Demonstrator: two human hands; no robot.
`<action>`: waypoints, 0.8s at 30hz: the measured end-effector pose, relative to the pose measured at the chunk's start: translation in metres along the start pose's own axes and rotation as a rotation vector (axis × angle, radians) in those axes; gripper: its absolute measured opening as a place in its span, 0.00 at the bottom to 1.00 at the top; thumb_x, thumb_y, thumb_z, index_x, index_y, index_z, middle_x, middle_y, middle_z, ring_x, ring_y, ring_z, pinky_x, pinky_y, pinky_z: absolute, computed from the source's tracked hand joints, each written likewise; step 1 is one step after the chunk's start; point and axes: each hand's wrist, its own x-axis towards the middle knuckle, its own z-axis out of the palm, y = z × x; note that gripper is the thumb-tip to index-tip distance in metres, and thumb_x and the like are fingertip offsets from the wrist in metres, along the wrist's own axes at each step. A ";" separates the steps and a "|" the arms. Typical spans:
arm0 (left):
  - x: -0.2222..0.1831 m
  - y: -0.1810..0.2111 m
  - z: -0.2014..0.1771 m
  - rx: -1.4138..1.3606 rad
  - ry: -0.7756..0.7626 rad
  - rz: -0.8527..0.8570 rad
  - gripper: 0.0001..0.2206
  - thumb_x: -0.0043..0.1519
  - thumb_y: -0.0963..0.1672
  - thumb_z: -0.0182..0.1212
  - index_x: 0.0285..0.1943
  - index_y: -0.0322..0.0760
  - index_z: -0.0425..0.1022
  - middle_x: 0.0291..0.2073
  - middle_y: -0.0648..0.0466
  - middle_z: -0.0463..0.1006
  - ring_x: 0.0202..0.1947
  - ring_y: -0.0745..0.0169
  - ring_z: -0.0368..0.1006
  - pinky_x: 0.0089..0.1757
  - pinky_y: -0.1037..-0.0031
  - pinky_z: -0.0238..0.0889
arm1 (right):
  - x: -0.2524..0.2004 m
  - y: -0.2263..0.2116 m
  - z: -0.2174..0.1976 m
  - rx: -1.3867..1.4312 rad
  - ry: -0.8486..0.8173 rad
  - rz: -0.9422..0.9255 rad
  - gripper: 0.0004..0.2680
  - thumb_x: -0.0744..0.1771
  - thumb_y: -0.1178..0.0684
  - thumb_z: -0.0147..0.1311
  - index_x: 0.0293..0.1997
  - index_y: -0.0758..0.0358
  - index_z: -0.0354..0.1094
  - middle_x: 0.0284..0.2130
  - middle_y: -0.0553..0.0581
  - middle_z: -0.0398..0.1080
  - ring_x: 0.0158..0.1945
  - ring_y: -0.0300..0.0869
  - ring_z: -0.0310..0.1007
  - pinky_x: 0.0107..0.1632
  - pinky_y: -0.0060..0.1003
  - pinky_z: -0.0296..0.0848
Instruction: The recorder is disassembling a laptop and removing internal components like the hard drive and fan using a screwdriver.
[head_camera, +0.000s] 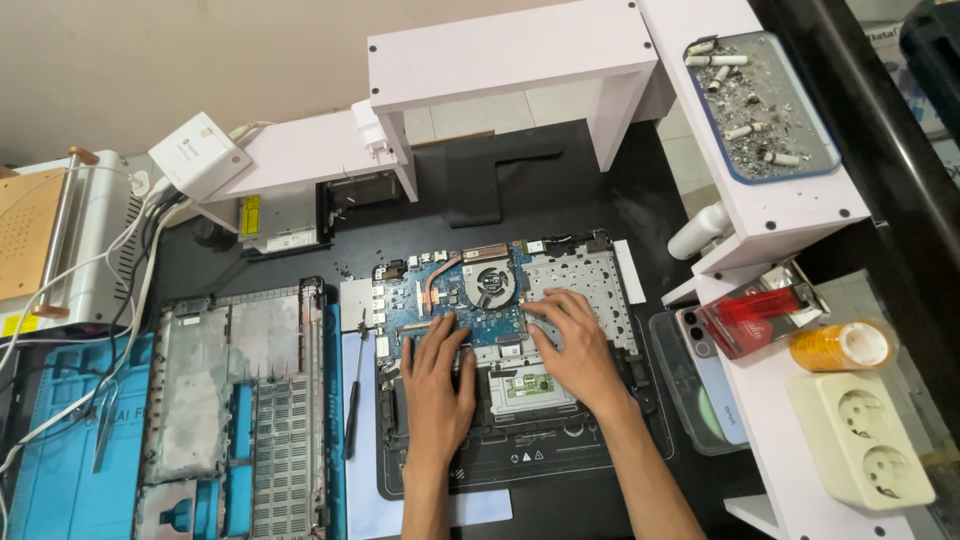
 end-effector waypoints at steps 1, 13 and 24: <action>0.000 0.000 0.000 0.000 -0.001 0.000 0.14 0.65 0.43 0.58 0.59 0.37 0.76 0.66 0.48 0.72 0.72 0.52 0.59 0.69 0.51 0.36 | 0.000 0.000 0.000 0.000 0.000 0.001 0.10 0.64 0.59 0.59 0.50 0.62 0.75 0.47 0.59 0.72 0.62 0.52 0.67 0.61 0.46 0.68; -0.001 0.003 -0.006 -0.043 0.029 0.002 0.13 0.65 0.42 0.59 0.57 0.36 0.77 0.65 0.47 0.72 0.71 0.51 0.61 0.69 0.50 0.39 | 0.000 0.000 0.002 0.002 -0.030 0.011 0.09 0.65 0.58 0.58 0.48 0.62 0.77 0.43 0.56 0.74 0.63 0.50 0.67 0.61 0.46 0.69; -0.003 0.010 -0.014 -0.122 0.193 0.048 0.07 0.63 0.38 0.60 0.48 0.33 0.79 0.47 0.46 0.79 0.52 0.44 0.74 0.62 0.54 0.59 | -0.002 0.006 0.003 -0.004 -0.009 -0.002 0.07 0.65 0.58 0.59 0.45 0.62 0.77 0.47 0.59 0.74 0.64 0.52 0.66 0.64 0.49 0.66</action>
